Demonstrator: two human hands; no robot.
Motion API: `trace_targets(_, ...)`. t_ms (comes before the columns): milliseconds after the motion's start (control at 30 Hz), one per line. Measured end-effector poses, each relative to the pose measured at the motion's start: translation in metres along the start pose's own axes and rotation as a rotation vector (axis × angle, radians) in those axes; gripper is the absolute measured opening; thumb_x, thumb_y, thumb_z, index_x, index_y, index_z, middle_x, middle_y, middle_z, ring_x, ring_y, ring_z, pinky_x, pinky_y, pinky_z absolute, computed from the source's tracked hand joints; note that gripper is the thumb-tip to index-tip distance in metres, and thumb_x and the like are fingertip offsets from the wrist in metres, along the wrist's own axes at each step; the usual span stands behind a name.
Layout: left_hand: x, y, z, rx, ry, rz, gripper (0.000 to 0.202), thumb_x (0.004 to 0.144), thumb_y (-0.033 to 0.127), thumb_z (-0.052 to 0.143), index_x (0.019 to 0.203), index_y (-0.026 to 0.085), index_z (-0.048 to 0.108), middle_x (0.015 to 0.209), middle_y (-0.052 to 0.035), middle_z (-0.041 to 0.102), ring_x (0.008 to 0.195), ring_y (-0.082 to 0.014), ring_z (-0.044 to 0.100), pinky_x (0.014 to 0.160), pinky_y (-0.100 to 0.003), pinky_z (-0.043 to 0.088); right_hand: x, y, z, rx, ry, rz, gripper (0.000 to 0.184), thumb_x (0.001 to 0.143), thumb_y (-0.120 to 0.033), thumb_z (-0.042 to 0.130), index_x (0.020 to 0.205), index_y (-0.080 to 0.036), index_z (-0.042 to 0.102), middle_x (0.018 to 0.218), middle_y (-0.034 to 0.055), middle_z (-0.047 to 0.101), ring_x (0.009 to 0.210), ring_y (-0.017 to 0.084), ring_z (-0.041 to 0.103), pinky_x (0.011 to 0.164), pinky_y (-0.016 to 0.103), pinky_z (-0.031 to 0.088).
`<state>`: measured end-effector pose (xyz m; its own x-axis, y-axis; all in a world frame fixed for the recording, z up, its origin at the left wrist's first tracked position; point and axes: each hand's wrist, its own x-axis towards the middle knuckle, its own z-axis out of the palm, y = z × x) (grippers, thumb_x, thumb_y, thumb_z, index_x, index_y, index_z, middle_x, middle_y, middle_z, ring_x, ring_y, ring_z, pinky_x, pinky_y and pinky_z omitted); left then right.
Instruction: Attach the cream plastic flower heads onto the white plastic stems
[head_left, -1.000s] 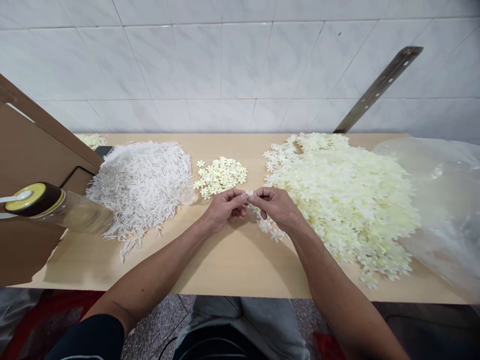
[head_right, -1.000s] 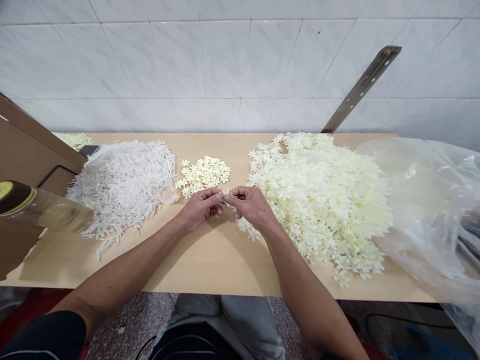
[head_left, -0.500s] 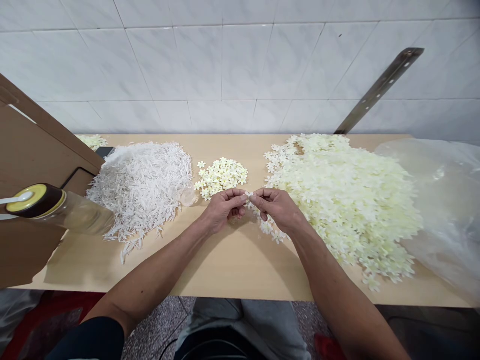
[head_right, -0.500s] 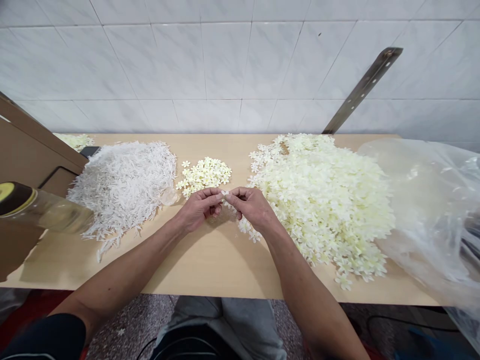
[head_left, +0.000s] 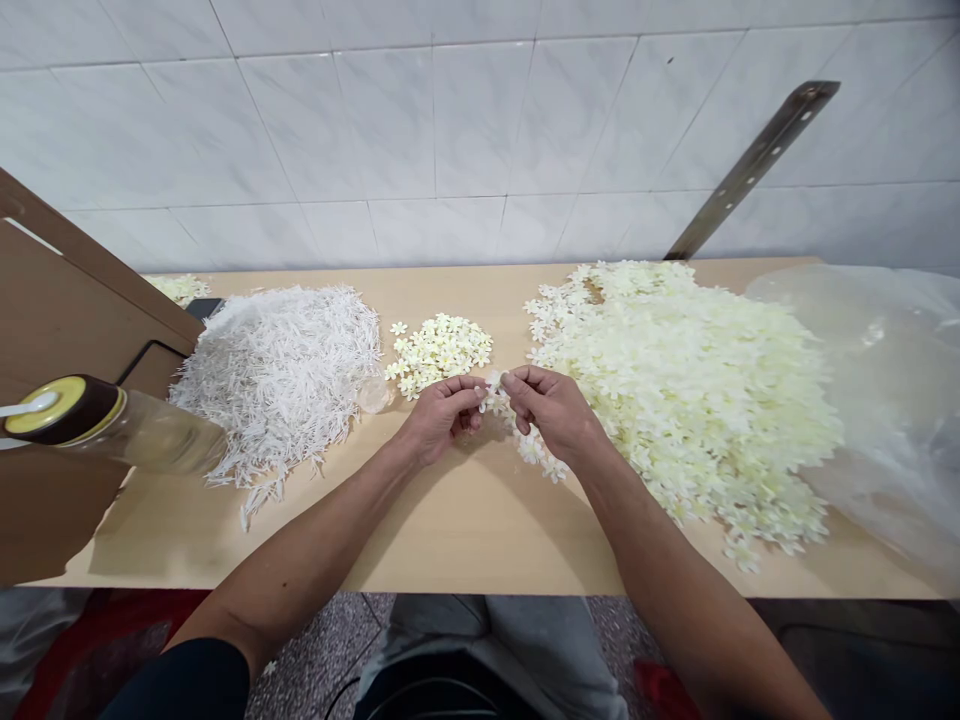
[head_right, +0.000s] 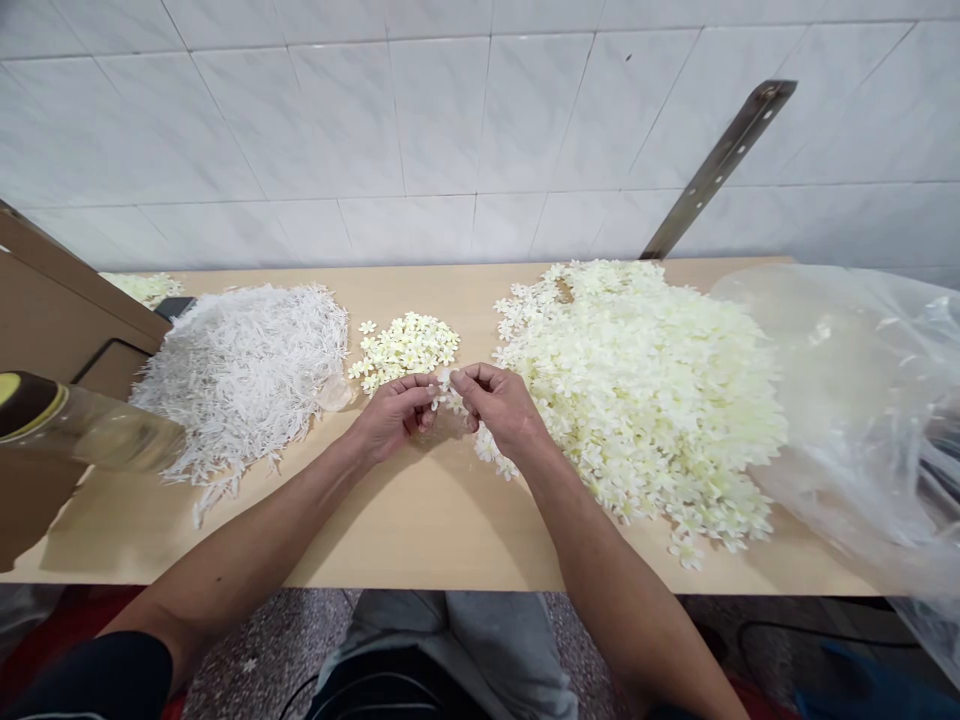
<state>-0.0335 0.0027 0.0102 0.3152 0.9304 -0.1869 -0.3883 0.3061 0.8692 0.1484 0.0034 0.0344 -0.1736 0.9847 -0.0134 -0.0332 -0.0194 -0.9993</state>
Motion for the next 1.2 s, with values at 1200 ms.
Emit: trace_targets(1200,0.001,0.001,-0.001,0.017,0.026,-0.004,0.041,0.068,0.047,0.087,0.076,0.016,0.062,0.059,0.0022,0.056,0.047,-0.0069,0.048,0.045,-0.021,0.034,0.002,0.005,-0.003,-0.192,-0.107,0.103,0.053,0.075,-0.068,0.075,0.068,-0.018,0.06,0.055,-0.0033,0.048,0.044,0.008,0.042,0.04,0.023,0.037)
